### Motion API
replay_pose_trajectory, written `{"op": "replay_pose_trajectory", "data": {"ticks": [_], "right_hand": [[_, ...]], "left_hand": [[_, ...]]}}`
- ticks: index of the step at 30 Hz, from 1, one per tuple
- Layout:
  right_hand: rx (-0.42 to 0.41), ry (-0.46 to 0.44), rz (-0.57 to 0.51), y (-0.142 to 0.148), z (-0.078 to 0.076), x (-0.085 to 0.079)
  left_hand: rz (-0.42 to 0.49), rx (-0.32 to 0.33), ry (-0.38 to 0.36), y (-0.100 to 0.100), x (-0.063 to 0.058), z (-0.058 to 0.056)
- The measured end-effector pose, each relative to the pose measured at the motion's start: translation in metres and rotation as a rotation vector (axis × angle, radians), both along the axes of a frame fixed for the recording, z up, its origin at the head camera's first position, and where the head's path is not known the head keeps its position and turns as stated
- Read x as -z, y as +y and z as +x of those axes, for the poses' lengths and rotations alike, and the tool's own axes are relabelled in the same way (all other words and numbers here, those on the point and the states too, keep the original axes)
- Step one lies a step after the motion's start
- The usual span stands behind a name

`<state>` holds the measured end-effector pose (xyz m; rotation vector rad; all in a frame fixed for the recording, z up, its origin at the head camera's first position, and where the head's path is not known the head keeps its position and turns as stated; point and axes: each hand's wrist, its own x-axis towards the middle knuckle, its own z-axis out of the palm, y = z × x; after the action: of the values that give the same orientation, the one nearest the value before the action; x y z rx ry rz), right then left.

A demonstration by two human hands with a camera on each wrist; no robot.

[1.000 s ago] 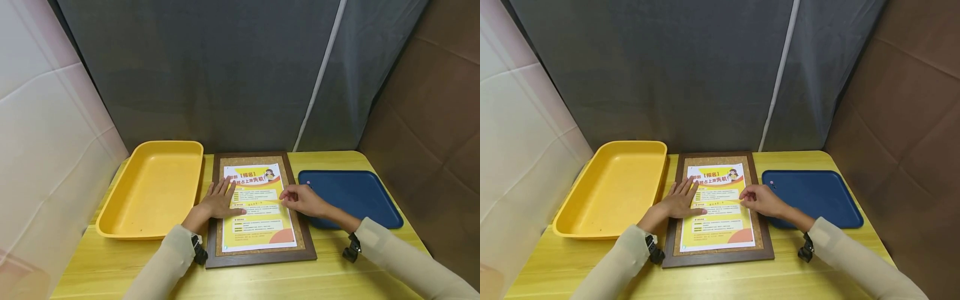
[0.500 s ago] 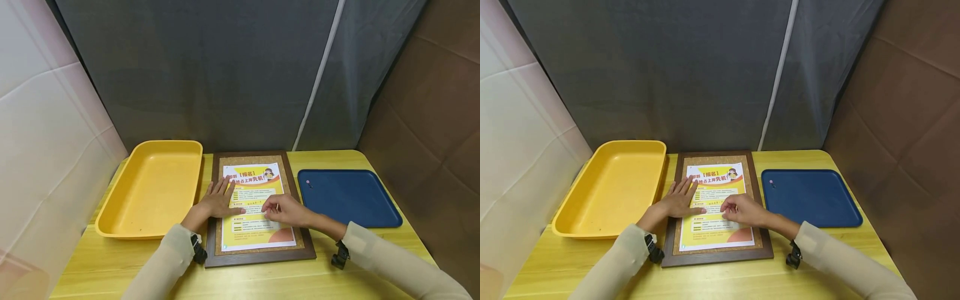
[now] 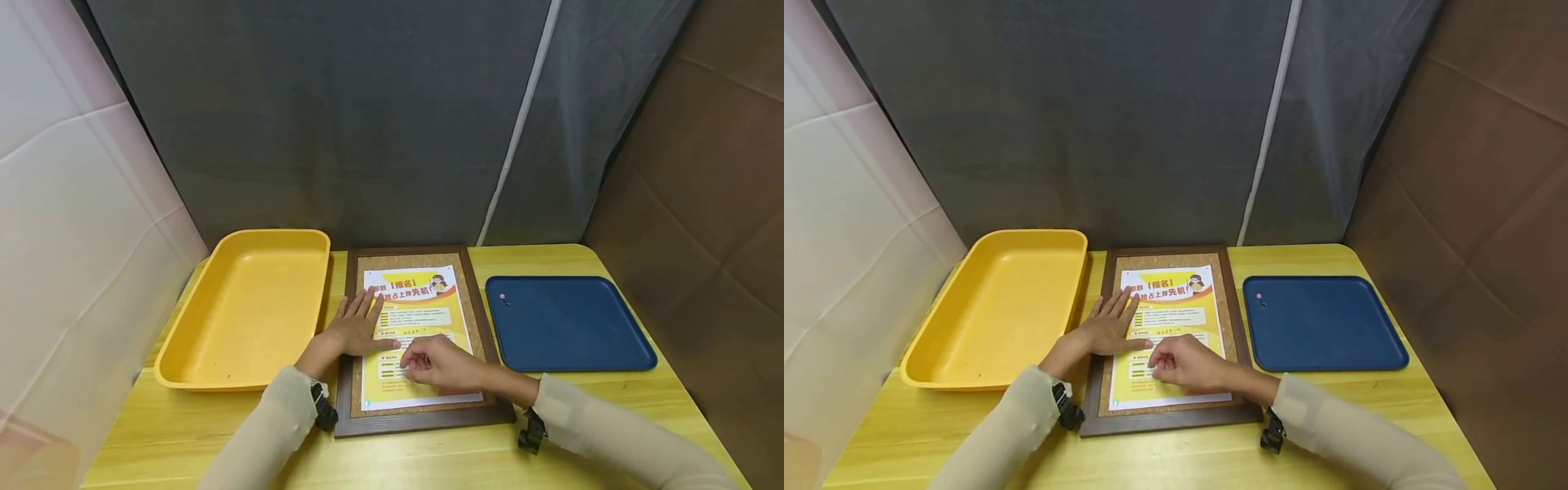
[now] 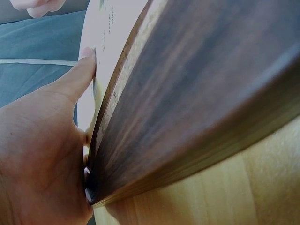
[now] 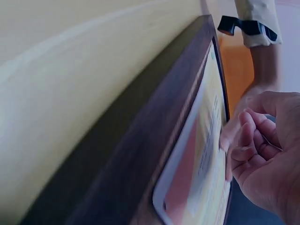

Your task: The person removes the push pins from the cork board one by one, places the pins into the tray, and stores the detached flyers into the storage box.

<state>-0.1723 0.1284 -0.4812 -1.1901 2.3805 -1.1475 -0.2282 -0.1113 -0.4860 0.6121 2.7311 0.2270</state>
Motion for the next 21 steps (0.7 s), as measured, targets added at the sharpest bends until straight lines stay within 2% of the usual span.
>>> {"op": "replay_pose_trajectory", "data": {"ticks": [4,8,11,15,17,21], "right_hand": [[-0.018,0.017,-0.001,-0.012,0.004,0.007],[-0.029,0.035,0.013,-0.023,0.008,0.013],[-0.028,0.032,0.028,-0.03,0.012,0.014],[-0.018,0.023,0.046,-0.038,0.015,0.016],[-0.015,0.013,0.058,-0.042,0.016,0.017],[-0.009,0.006,0.091,-0.048,0.019,0.019]], "left_hand": [[-0.005,0.005,-0.005,0.0,-0.002,0.0],[-0.004,0.01,-0.005,-0.001,0.002,-0.002],[0.0,0.011,-0.005,-0.002,0.009,-0.005],[0.043,0.013,-0.002,-0.004,0.012,-0.006],[0.066,0.013,-0.003,-0.004,0.007,-0.004],[0.078,0.015,0.005,-0.005,0.011,-0.004]]}}
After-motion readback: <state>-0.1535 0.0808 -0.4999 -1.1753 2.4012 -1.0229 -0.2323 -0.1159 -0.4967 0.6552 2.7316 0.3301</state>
